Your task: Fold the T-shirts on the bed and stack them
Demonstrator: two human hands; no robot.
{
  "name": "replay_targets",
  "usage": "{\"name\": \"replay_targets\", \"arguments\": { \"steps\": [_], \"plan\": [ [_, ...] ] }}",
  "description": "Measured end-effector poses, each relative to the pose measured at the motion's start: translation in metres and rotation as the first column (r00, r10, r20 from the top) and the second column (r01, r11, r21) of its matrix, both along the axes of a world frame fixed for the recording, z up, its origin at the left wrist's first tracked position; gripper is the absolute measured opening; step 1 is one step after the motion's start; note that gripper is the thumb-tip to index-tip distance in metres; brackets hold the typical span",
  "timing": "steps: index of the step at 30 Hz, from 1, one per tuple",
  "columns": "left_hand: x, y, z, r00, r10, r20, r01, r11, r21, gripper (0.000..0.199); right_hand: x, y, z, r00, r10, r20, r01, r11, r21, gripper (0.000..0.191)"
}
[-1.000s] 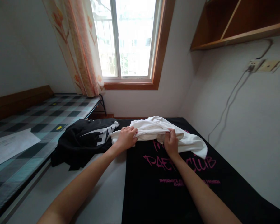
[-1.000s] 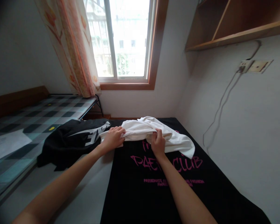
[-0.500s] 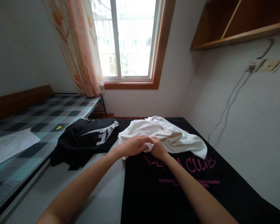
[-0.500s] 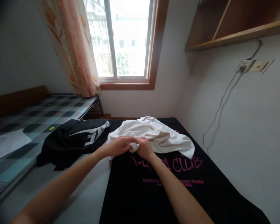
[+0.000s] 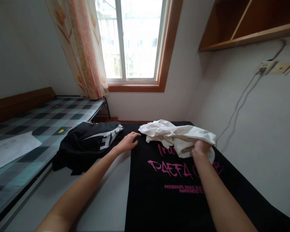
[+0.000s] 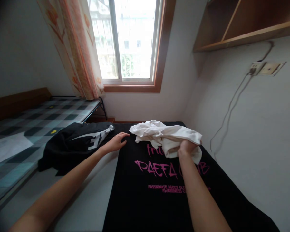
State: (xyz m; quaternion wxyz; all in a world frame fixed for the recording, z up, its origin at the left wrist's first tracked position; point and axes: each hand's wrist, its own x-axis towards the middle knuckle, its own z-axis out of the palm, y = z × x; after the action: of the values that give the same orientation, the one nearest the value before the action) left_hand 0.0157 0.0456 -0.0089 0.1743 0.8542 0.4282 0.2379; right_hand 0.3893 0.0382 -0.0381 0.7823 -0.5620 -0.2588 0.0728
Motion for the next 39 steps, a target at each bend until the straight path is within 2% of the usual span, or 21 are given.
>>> {"name": "replay_targets", "arguments": {
  "steps": [2, 4, 5, 7, 9, 11, 13, 16, 19, 21, 24, 28, 33, 36, 39],
  "plan": [
    [-0.001, 0.0, -0.002, 1.0, -0.024, -0.02, 0.024, 1.0, -0.021, 0.038, 0.001, -0.008, 0.005, 0.987, -0.146, 0.072, 0.152, 0.983, -0.101, 0.053],
    [0.0, 0.0, -0.002, 0.998, -0.048, -0.034, 0.047, 0.999, -0.026, 0.036, -0.008, -0.018, 0.012, 0.919, -0.261, 0.295, 0.311, 0.941, -0.134, 0.061],
    [0.001, -0.001, -0.002, 0.998, -0.054, -0.038, 0.053, 0.998, -0.026, 0.036, -0.015, -0.023, 0.015, 0.855, -0.273, 0.441, 0.355, 0.928, -0.115, 0.063],
    [0.002, -0.001, -0.001, 0.997, -0.06, -0.041, 0.059, 0.998, -0.024, 0.035, -0.032, -0.03, 0.021, 0.694, -0.192, 0.694, 0.323, 0.944, -0.062, 0.062],
    [0.003, -0.002, -0.001, 0.997, -0.068, -0.037, 0.067, 0.998, -0.019, 0.035, -0.049, -0.033, 0.024, 0.526, -0.048, 0.849, 0.242, 0.966, -0.095, 0.06],
    [0.003, -0.003, -0.001, 0.997, -0.076, -0.033, 0.075, 0.997, -0.019, 0.035, -0.063, -0.033, 0.022, 0.385, 0.104, 0.917, 0.216, 0.956, -0.199, 0.058],
    [0.003, -0.004, 0.0, 0.996, -0.083, -0.028, 0.082, 0.996, -0.025, 0.034, -0.07, -0.032, 0.017, 0.316, 0.245, 0.917, 0.221, 0.92, -0.322, 0.048],
    [0.004, -0.006, 0.001, 0.996, -0.087, -0.017, 0.086, 0.996, -0.037, 0.034, -0.071, -0.029, 0.01, 0.35, 0.384, 0.854, 0.186, 0.865, -0.466, 0.025],
    [0.005, -0.006, 0.0, 0.996, -0.086, -0.008, 0.085, 0.996, -0.033, 0.034, -0.065, -0.027, 0.009, 0.466, 0.404, 0.787, 0.066, 0.871, -0.487, 0.019],
    [0.006, -0.006, 0.0, 0.997, -0.083, 0.006, 0.083, 0.996, -0.021, 0.036, -0.061, -0.026, 0.012, 0.55, 0.436, 0.713, -0.077, 0.876, -0.476, 0.02],
    [0.009, -0.007, -0.001, 0.996, -0.069, 0.052, 0.068, 0.998, 0.005, 0.046, -0.06, -0.026, 0.018, 0.643, 0.538, 0.545, -0.341, 0.839, -0.425, 0.027],
    [0.014, -0.009, -0.001, 0.991, -0.046, 0.129, 0.042, 0.998, 0.039, 0.065, -0.073, -0.034, 0.031, 0.734, 0.579, 0.353, -0.518, 0.815, -0.259, 0.032],
    [0.019, -0.007, -0.003, 0.963, -0.01, 0.27, -0.031, 0.988, 0.148, 0.072, -0.087, -0.044, 0.053, 0.735, 0.672, 0.084, -0.668, 0.74, -0.078, 0.042],
    [0.021, -0.004, -0.003, 0.933, 0.007, 0.359, -0.067, 0.986, 0.156, 0.053, -0.084, -0.044, 0.06, 0.736, 0.677, -0.035, -0.677, 0.736, -0.014, 0.051],
    [0.022, -0.004, -0.001, 0.91, -0.029, 0.414, -0.018, 0.994, 0.111, 0.038, -0.08, -0.04, 0.06, 0.743, 0.659, -0.118, -0.664, 0.748, -0.012, 0.056]
  ]
}}
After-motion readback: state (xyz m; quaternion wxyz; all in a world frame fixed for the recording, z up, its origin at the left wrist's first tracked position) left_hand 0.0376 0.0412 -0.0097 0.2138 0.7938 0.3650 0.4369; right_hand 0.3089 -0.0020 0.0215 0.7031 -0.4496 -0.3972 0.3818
